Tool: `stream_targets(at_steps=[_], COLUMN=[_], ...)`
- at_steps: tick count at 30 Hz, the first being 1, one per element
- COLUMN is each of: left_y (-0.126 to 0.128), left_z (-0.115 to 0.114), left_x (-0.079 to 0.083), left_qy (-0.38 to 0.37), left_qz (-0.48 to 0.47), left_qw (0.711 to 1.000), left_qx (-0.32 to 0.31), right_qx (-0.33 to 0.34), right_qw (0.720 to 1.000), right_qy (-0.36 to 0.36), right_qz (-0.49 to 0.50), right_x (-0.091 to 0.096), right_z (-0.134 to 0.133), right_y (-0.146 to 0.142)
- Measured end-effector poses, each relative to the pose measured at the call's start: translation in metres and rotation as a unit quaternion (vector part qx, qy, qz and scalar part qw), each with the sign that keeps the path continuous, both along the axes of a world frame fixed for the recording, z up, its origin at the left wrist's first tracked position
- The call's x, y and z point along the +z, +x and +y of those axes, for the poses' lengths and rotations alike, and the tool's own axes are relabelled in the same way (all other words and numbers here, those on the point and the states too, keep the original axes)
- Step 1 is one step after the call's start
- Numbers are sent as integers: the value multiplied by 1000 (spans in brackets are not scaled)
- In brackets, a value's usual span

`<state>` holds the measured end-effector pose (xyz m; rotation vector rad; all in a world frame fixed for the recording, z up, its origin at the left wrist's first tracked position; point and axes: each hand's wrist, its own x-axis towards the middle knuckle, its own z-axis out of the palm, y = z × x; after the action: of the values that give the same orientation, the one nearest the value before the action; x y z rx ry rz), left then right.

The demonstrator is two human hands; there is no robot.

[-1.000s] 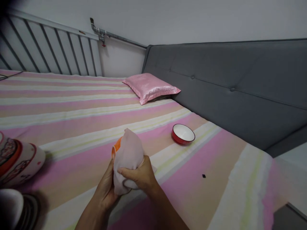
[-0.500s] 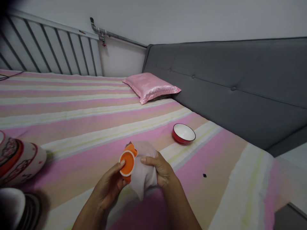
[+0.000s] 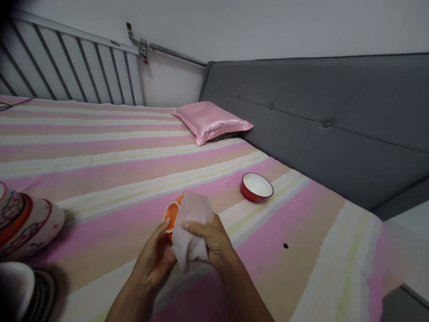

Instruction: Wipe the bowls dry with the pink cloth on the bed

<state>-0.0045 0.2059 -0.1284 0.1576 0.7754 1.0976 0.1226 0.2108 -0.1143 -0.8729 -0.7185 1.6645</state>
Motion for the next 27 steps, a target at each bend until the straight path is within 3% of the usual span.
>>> stream_targets(at_steps=[4,10,14,18,22,27], left_y=[1,1,2,-1,-6,-4], left_z=[2,1,-1,-1,4,-1], left_x=[4,4,6,8,3,2], left_qy=[-29,6,-9,-19,-50,14], left_qz=[-27,-39,-18,-28,-18,48], left_qw=[999,998,999,999,999,999], left_qx=[31,56,28,-7,1,-5], right_qx=[-31,-58,-59,-70,5,124], right_qw=[999,994,996,997,989,983], right_qy=[6,37,28,-7,-61,-64], right_qz=[-44,-83,-53,44,134,122], right_x=[-12,-26,-25,-21,-16,-16], right_z=[0,1,2,8,14,13], right_y=[-18,-34,-30,-10,20,38])
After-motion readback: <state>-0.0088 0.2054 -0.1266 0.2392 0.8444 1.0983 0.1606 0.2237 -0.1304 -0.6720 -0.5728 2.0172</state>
